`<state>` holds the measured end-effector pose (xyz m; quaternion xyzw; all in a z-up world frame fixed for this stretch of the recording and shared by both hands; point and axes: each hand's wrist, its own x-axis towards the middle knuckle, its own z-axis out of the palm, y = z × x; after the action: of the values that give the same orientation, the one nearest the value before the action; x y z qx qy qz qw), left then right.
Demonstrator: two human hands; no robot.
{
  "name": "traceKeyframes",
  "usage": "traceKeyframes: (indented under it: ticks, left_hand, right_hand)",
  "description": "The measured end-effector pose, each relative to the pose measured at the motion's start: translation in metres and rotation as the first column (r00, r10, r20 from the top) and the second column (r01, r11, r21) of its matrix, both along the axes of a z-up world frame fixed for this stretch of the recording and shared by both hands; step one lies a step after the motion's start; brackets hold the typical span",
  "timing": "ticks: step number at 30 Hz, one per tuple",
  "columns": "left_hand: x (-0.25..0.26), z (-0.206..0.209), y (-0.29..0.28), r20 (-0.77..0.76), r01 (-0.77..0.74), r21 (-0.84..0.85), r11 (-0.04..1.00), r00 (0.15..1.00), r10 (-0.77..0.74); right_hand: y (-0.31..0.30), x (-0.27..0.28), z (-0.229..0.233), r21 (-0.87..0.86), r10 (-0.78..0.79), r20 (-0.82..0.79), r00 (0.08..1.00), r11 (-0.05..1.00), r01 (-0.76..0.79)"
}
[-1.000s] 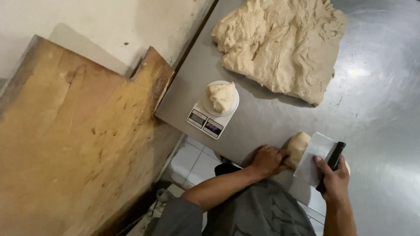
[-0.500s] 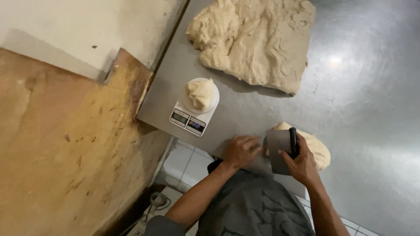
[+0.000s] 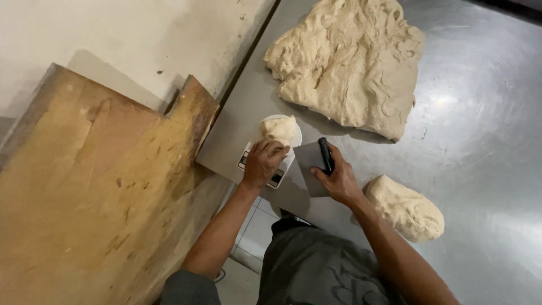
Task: The recorder is portioning a large mass of dough into smaller pieces, weighing them on a digital scale, and shaping them into rounds on a metal workbench.
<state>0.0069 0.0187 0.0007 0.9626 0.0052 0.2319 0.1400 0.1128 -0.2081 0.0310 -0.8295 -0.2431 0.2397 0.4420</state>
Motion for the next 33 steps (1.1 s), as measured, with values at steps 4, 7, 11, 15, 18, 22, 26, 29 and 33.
traceKeyframes:
  ticks: [4,7,11,15,18,22,26,29,33]
  left_hand:
    - [-0.006,-0.02,-0.001,0.008,-0.033,-0.29,0.957,0.999,0.037]
    - [-0.007,-0.027,-0.007,0.02,-0.131,-0.43,0.893,0.988,0.154]
    - [-0.009,-0.026,-0.019,-0.165,-0.27,-0.695,0.667,0.962,0.217]
    - [-0.011,-0.035,-0.023,-0.048,-0.183,-0.732,0.656,0.975,0.218]
    - [-0.012,-0.011,-0.035,-0.039,-0.108,-0.889,0.445,0.986,0.161]
    - [-0.027,-0.014,-0.049,-0.046,-0.058,-0.988,0.142,0.995,0.088]
    - [-0.032,0.01,-0.064,0.118,0.107,-0.988,0.112,0.989,0.094]
    - [-0.035,0.038,-0.083,0.205,0.205,-0.979,-0.019,0.979,0.0]
    - [-0.033,0.083,-0.114,0.296,0.305,-0.952,-0.001,0.925,-0.239]
  right_hand:
    - [0.027,0.001,-0.027,0.094,0.011,0.094,0.995,0.995,-0.02]
    - [0.041,-0.004,-0.032,0.106,0.001,0.094,0.996,0.994,-0.011]
    - [0.049,-0.016,-0.044,0.105,-0.091,0.01,0.996,0.99,0.089]
    - [0.062,-0.018,-0.059,0.158,-0.151,0.032,0.988,0.977,0.144]
    - [0.064,-0.013,-0.081,0.193,-0.158,0.118,0.98,0.972,0.133]
    - [0.069,-0.007,-0.074,0.155,-0.159,0.09,0.983,0.977,0.144]
    - [0.07,-0.004,-0.066,0.097,-0.132,-0.028,0.991,0.986,0.134]
    - [0.069,0.006,-0.063,0.118,-0.106,-0.009,0.994,0.987,0.106]
    - [0.036,0.017,-0.045,0.385,-0.072,0.05,0.996,0.922,0.047]
